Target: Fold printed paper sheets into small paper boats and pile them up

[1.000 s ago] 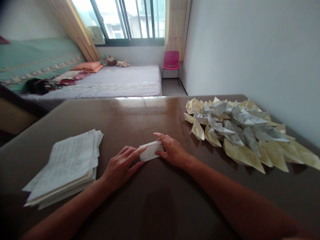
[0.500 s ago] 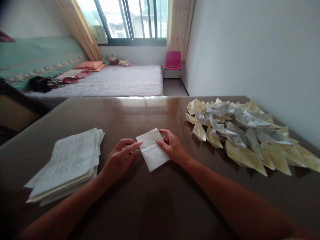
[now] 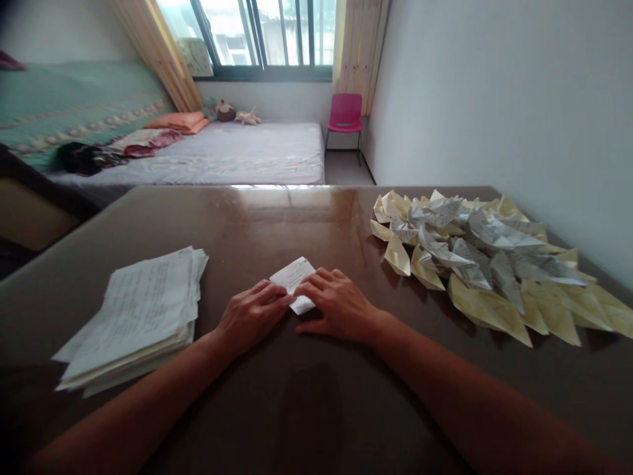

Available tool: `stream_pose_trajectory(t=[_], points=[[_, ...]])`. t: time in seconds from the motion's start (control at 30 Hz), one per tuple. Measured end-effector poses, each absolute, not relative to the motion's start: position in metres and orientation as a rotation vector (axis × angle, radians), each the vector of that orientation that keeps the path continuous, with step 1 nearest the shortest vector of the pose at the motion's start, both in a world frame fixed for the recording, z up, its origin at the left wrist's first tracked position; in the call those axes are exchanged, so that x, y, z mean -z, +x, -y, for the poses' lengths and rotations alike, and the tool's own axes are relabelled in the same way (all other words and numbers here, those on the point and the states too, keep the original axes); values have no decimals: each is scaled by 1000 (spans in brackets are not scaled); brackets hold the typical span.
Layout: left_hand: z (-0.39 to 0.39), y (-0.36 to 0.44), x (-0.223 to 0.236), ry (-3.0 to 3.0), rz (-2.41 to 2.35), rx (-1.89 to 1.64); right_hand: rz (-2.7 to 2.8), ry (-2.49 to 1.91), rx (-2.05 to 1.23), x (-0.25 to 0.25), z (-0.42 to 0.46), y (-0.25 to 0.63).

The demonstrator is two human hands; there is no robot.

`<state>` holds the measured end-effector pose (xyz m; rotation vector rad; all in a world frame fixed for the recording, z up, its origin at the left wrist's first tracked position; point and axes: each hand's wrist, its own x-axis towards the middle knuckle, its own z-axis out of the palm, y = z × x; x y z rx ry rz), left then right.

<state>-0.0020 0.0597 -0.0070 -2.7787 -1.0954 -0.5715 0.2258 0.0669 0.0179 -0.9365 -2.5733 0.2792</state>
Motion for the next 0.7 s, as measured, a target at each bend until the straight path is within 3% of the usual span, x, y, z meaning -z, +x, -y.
stream_pose_trajectory(t=[0.13, 0.4, 0.7], points=[[-57, -4, 5, -2851, 1081, 588, 2722, -915, -212, -11, -63, 222], [-55, -20, -1, -2911, 1029, 547, 2493, -1157, -489, -3, -67, 225], [-55, -18, -1, -2893, 1028, 533, 2416, -1562, -243, 0, -69, 217]])
